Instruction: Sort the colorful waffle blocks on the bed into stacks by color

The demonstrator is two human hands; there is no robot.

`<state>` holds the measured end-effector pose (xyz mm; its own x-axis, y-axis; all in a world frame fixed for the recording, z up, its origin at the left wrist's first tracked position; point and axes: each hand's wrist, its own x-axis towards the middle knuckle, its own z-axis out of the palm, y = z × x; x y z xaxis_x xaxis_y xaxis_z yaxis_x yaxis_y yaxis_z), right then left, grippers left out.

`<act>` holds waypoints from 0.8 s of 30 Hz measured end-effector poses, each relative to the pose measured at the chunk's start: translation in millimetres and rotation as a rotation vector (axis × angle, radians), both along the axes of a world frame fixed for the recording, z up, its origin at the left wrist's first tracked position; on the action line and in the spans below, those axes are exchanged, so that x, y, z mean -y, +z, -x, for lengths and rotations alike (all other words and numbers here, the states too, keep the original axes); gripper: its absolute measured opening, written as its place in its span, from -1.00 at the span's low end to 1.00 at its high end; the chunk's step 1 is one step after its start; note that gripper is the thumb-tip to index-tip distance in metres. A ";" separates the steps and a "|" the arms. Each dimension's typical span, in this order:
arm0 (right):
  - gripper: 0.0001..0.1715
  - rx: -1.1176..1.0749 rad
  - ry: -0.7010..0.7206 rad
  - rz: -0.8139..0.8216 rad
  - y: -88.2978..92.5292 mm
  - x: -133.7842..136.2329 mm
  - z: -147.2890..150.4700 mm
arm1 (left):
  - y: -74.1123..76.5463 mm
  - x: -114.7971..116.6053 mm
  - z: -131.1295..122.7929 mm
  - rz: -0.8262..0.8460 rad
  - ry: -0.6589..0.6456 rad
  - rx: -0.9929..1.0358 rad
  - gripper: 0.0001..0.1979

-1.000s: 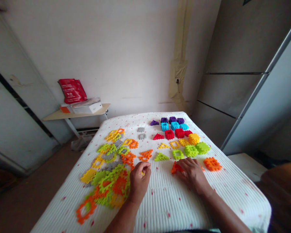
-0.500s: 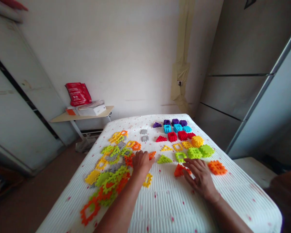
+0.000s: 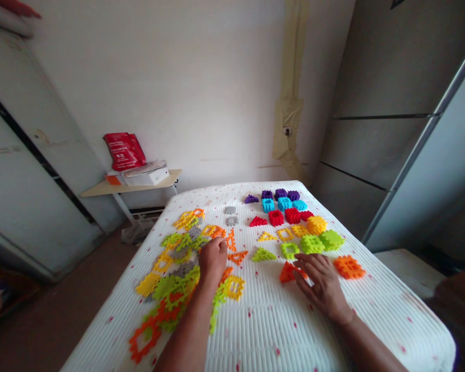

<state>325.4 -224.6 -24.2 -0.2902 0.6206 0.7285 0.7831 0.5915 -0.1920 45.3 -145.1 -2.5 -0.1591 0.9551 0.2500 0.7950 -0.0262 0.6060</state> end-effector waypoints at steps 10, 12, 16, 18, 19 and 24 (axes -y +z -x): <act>-0.84 -0.028 -0.001 -0.034 0.5 -2.0 4.7 | -12.8 20.7 -6.0 -0.072 -0.102 0.929 -0.61; -0.84 -0.033 0.002 -0.044 -0.1 -1.8 4.7 | -17.6 21.1 -8.3 -0.056 -0.115 1.002 -0.60; -0.83 -0.127 0.063 -0.030 1.6 3.5 12.9 | -23.3 23.5 -9.0 -0.004 -0.176 1.068 -0.64; -0.83 -0.232 0.094 0.028 3.4 7.0 22.5 | -23.0 26.4 -9.6 0.000 -0.248 1.052 -0.69; -0.84 -0.288 0.100 0.077 4.4 8.3 28.2 | -22.2 28.0 -10.2 -0.001 -0.283 1.035 -0.71; -0.77 -0.414 0.107 0.318 12.7 4.9 55.6 | -15.9 35.6 -15.0 0.008 -0.431 0.988 -0.80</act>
<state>269.8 -229.5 -11.4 -0.0920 0.8120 0.5764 0.5417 0.5265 -0.6552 60.3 -180.7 -18.5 0.0635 0.9799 0.1891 -0.1213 -0.1805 0.9761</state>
